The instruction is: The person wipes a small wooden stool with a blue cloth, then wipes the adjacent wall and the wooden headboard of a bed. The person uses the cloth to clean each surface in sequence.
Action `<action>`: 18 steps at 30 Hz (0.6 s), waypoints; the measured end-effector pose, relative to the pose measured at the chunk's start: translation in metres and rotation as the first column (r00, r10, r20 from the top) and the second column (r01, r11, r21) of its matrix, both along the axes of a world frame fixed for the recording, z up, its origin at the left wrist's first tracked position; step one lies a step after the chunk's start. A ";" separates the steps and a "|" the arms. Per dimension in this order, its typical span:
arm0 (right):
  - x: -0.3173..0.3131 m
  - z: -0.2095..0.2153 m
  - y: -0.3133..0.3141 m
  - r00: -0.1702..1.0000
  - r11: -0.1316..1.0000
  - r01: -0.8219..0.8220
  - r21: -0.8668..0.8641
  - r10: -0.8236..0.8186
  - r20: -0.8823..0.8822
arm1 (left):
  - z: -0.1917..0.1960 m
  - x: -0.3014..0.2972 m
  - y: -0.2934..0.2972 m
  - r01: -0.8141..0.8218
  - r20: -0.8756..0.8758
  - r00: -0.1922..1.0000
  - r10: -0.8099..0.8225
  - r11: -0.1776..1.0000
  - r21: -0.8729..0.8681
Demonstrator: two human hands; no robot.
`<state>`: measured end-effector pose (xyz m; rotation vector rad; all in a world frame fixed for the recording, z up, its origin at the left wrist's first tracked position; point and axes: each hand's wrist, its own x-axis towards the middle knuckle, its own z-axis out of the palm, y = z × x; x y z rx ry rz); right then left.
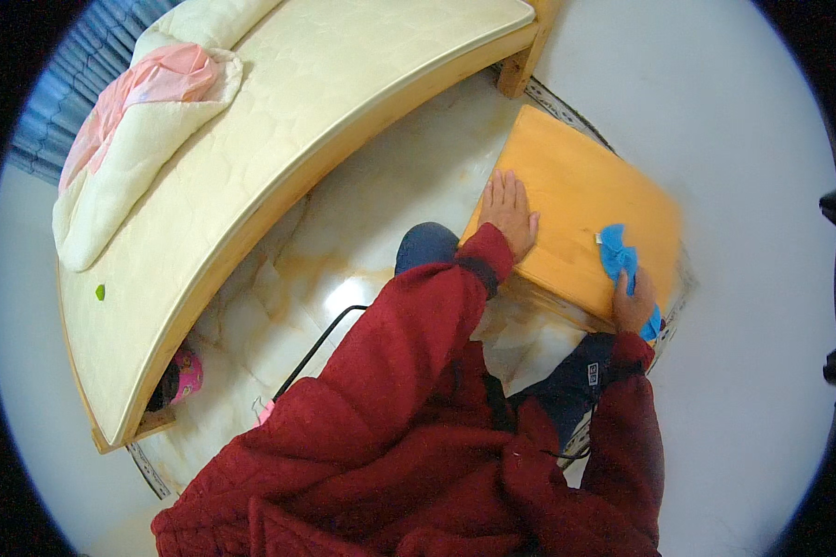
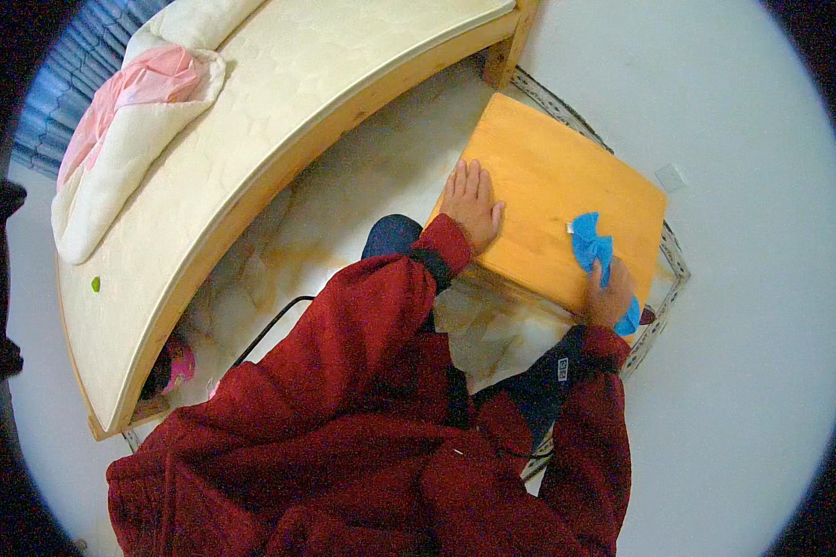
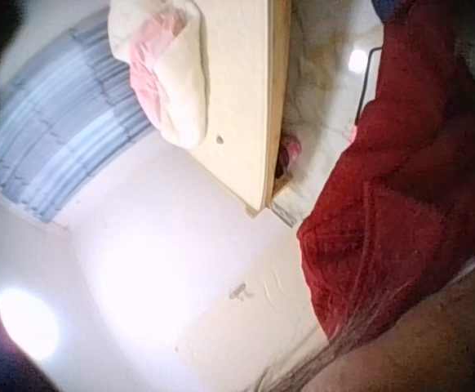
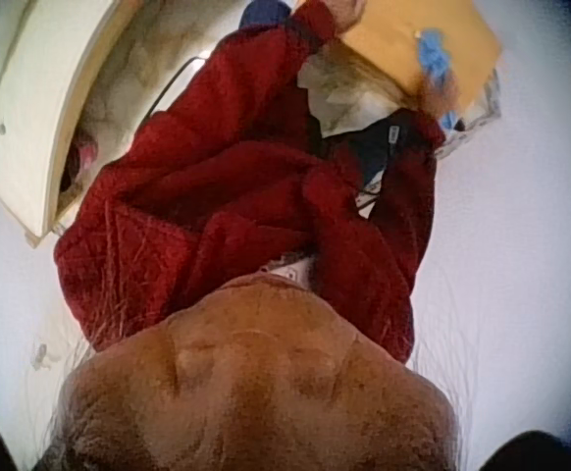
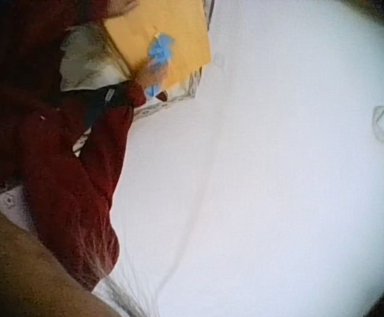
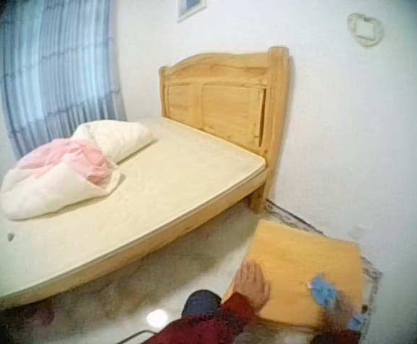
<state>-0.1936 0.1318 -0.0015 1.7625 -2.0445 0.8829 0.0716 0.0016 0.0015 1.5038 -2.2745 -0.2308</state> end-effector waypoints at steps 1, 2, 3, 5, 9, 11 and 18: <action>0.000 0.001 -0.002 1.000 1.000 -0.002 -0.004 0.002 0.014 | -0.001 0.000 0.000 -0.005 -0.020 1.000 0.005 1.000 -0.020; 0.000 0.001 -0.003 1.000 1.000 0.003 -0.011 -0.003 0.023 | -0.002 0.000 0.000 -0.008 -0.029 1.000 0.007 1.000 -0.025; 0.000 0.000 -0.004 0.999 1.000 0.022 -0.013 -0.021 0.024 | -0.003 0.000 0.000 -0.004 -0.034 0.999 0.004 1.000 -0.017; 0.003 -0.001 -0.006 0.998 0.999 0.027 -0.036 -0.025 0.054 | -0.005 0.001 0.001 -0.007 -0.068 0.998 0.000 0.996 -0.092; 0.012 0.000 -0.005 0.996 0.995 0.062 -0.074 -0.057 0.067 | -0.002 0.002 0.002 0.012 -0.038 0.999 -0.015 0.998 -0.066; 0.017 0.002 -0.004 0.992 0.996 0.091 -0.023 -0.088 0.089 | 0.000 0.002 0.003 0.013 -0.057 0.998 -0.018 0.996 -0.091; 0.037 0.008 -0.001 0.991 0.991 0.132 0.036 -0.132 0.018 | 0.001 0.003 0.002 0.024 -0.018 0.999 -0.026 0.994 -0.108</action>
